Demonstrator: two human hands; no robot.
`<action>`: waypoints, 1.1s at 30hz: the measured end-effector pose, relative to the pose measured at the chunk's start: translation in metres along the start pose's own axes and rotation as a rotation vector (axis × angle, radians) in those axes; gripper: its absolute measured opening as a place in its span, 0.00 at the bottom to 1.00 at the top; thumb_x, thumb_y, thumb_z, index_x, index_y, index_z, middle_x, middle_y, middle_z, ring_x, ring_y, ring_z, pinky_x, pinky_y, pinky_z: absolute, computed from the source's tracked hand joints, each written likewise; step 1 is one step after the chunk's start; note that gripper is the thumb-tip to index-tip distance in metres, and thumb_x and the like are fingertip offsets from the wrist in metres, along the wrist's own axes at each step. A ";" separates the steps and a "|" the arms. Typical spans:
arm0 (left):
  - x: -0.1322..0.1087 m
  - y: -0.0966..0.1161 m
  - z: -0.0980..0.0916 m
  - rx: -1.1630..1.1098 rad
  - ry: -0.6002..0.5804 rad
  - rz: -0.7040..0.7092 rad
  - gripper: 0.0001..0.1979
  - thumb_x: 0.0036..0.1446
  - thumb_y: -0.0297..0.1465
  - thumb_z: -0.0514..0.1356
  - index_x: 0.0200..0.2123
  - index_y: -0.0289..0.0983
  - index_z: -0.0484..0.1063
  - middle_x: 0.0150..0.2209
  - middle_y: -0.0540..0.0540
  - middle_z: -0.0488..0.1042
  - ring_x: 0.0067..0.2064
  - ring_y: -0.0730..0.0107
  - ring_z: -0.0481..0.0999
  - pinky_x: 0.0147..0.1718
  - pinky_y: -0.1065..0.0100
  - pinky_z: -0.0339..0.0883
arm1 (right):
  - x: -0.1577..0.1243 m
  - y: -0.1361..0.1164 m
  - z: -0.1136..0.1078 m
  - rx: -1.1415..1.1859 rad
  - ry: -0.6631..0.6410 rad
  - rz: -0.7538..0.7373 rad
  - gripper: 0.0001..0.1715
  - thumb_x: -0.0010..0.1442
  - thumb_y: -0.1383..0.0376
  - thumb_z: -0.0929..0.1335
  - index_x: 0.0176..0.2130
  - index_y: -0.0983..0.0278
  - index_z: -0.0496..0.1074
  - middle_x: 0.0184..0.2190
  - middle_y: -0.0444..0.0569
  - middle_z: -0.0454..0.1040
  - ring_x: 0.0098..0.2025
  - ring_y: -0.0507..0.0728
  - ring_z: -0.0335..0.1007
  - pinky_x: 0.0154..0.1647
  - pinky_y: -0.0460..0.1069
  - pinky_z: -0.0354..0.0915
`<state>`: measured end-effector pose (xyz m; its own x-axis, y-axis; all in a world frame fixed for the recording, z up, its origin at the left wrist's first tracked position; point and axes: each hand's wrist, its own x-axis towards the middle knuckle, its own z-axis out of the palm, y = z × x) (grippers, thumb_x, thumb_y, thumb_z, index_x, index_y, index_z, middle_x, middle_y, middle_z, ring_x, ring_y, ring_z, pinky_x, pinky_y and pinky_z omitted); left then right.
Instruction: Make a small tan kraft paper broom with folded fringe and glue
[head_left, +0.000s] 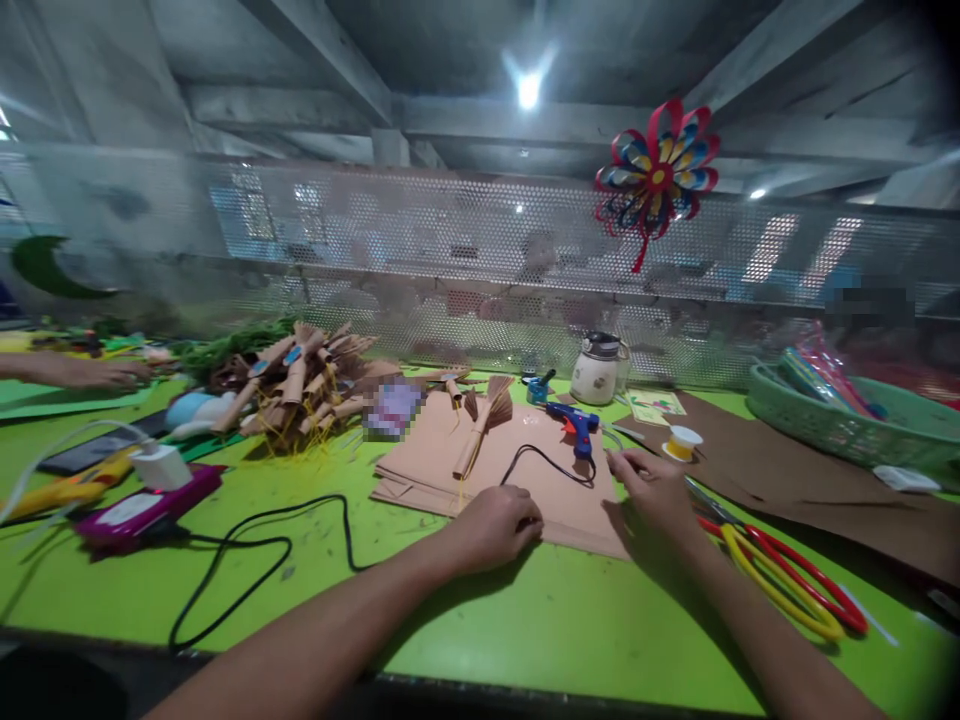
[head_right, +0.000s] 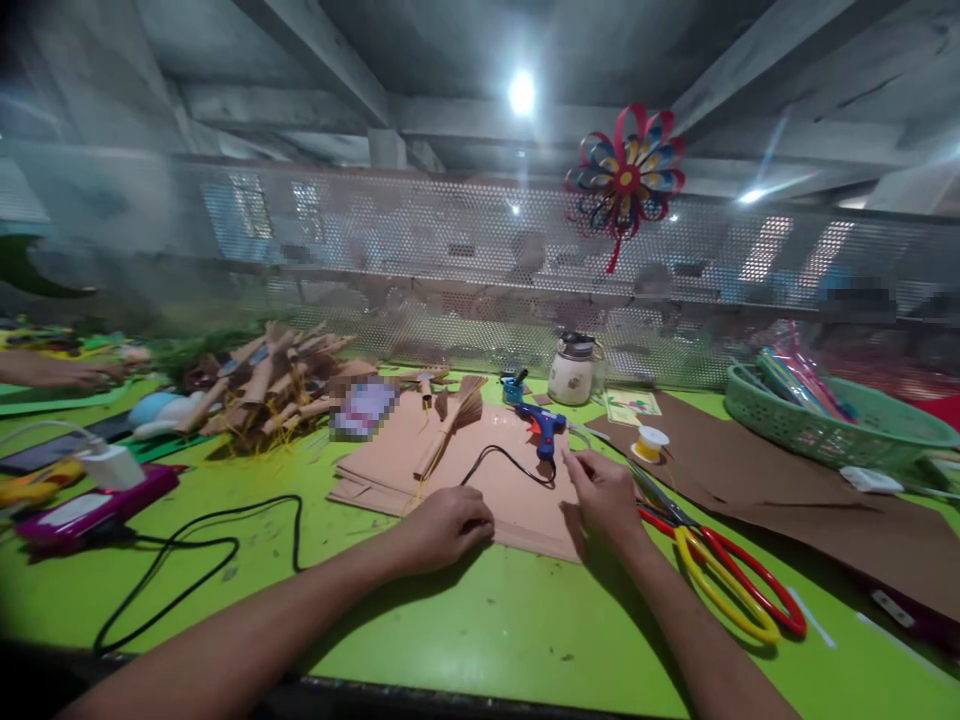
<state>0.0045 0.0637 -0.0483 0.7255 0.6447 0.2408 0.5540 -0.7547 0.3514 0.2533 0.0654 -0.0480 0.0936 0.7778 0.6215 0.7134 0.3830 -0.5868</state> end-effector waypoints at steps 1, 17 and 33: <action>0.000 0.000 0.000 0.007 -0.003 0.006 0.12 0.58 0.32 0.54 0.33 0.34 0.76 0.31 0.44 0.74 0.33 0.69 0.71 0.34 0.70 0.61 | 0.001 0.003 -0.001 -0.001 0.006 0.021 0.19 0.58 0.55 0.64 0.29 0.66 0.75 0.22 0.49 0.74 0.24 0.56 0.68 0.25 0.49 0.63; -0.001 0.002 0.000 -0.004 0.074 0.009 0.15 0.61 0.36 0.52 0.31 0.34 0.74 0.29 0.45 0.72 0.33 0.69 0.70 0.33 0.70 0.61 | 0.005 0.013 -0.002 0.032 0.103 0.133 0.21 0.56 0.52 0.65 0.29 0.66 0.74 0.19 0.47 0.72 0.22 0.55 0.66 0.24 0.48 0.61; -0.003 0.005 -0.001 -0.019 0.019 0.044 0.14 0.59 0.34 0.53 0.30 0.33 0.75 0.28 0.45 0.73 0.31 0.70 0.70 0.32 0.71 0.61 | 0.030 0.028 -0.025 -0.062 0.243 0.169 0.20 0.54 0.54 0.65 0.31 0.67 0.76 0.24 0.49 0.75 0.27 0.56 0.69 0.30 0.48 0.63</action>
<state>0.0048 0.0579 -0.0458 0.7412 0.6129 0.2737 0.5135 -0.7804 0.3569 0.2933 0.0873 -0.0333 0.3730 0.6829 0.6281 0.7136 0.2216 -0.6646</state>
